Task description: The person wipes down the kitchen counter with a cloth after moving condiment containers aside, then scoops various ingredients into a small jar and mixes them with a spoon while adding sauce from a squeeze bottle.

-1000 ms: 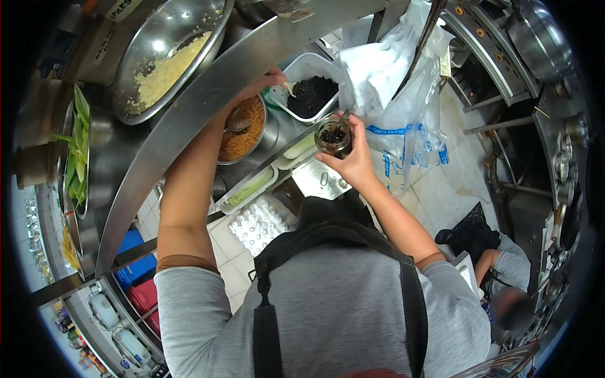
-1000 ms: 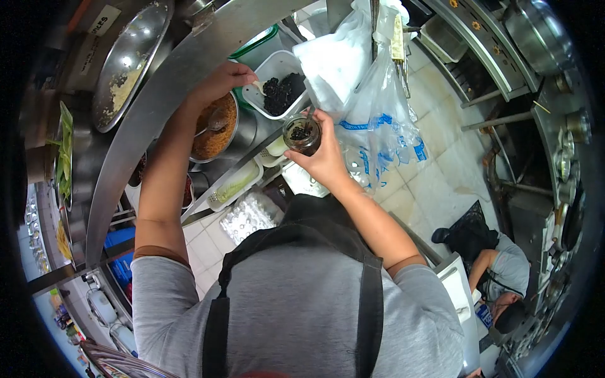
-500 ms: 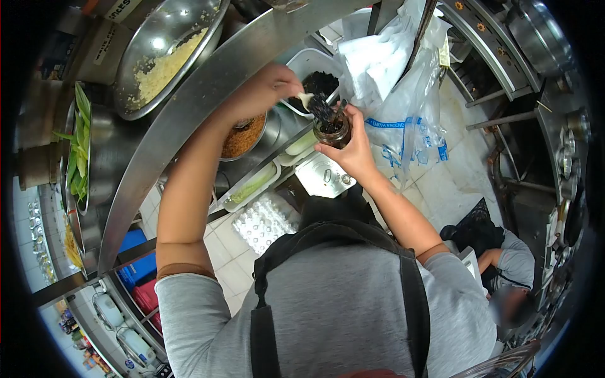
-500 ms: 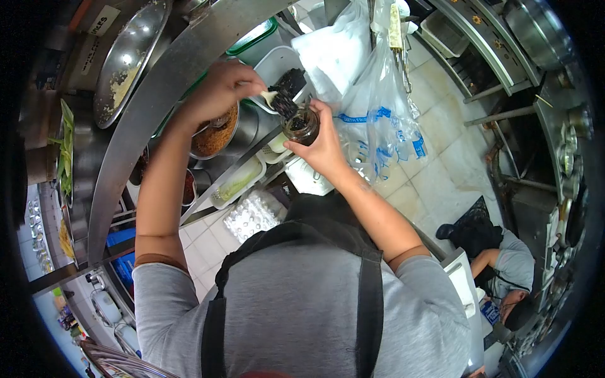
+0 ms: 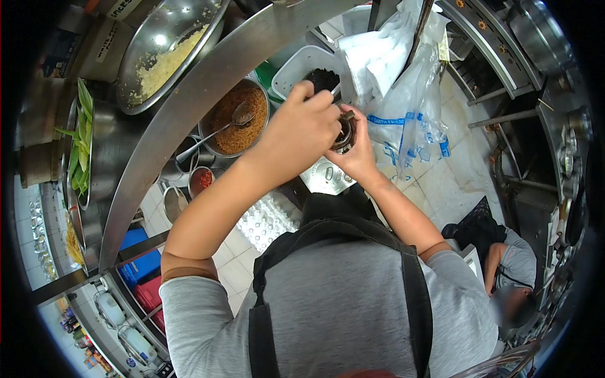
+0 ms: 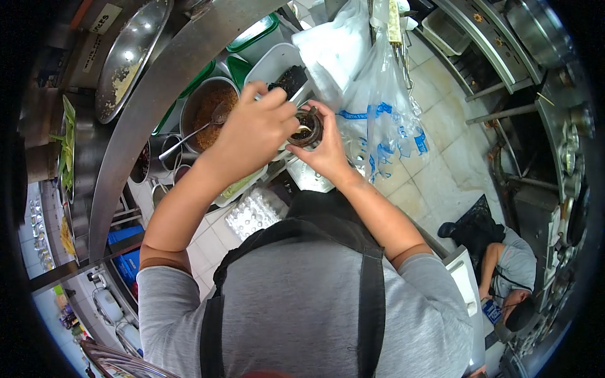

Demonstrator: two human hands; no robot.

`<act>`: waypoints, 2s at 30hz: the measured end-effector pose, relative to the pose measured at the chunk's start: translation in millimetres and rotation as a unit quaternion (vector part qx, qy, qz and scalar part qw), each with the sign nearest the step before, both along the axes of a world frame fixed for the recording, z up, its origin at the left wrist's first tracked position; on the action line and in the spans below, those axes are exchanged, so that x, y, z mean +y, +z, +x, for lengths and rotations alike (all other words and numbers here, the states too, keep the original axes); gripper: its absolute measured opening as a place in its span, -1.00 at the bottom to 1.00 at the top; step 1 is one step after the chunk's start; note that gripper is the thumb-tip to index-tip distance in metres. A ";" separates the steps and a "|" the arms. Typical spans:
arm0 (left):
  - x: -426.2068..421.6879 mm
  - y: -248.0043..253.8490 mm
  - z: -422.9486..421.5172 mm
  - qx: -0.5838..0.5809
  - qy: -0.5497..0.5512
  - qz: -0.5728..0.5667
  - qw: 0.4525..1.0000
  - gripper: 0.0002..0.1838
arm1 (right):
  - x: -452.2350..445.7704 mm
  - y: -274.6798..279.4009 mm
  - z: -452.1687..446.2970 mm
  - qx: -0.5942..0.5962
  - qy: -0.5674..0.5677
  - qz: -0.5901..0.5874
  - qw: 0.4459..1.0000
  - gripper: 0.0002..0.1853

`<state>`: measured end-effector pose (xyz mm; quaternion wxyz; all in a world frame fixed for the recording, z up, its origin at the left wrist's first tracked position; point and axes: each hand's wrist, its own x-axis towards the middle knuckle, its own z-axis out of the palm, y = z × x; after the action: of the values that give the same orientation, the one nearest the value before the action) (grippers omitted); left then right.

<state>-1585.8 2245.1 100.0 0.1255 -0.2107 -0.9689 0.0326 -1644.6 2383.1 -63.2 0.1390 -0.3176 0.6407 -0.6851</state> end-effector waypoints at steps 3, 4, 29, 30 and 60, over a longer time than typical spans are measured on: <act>-1.8 1.9 2.3 -0.003 0.016 0.007 1.000 -0.93 | 0.2 -1.4 -2.1 0.012 0.001 0.000 1.000 0.05; -2.1 9.6 2.2 -0.010 0.034 0.023 0.999 -0.94 | 0.1 -5.4 -2.8 0.006 0.004 -0.013 1.000 0.05; -39.8 -17.8 -34.7 0.033 0.129 0.192 0.972 -0.71 | 1.8 -1.5 -5.2 0.001 0.033 -0.024 0.999 0.08; -33.1 -13.1 -30.9 0.031 0.134 0.193 0.972 -0.71 | 3.0 -1.5 -3.8 -0.002 0.038 -0.023 0.999 0.08; -22.4 -5.7 122.2 0.207 0.225 0.416 0.856 -0.90 | -44.0 35.2 47.9 0.018 0.150 -0.016 0.988 0.13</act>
<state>-1463.6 2222.6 94.3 0.3885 0.0964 -0.8648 -0.3031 -1596.8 2339.1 -28.0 0.2237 -0.4244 0.5774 -0.6606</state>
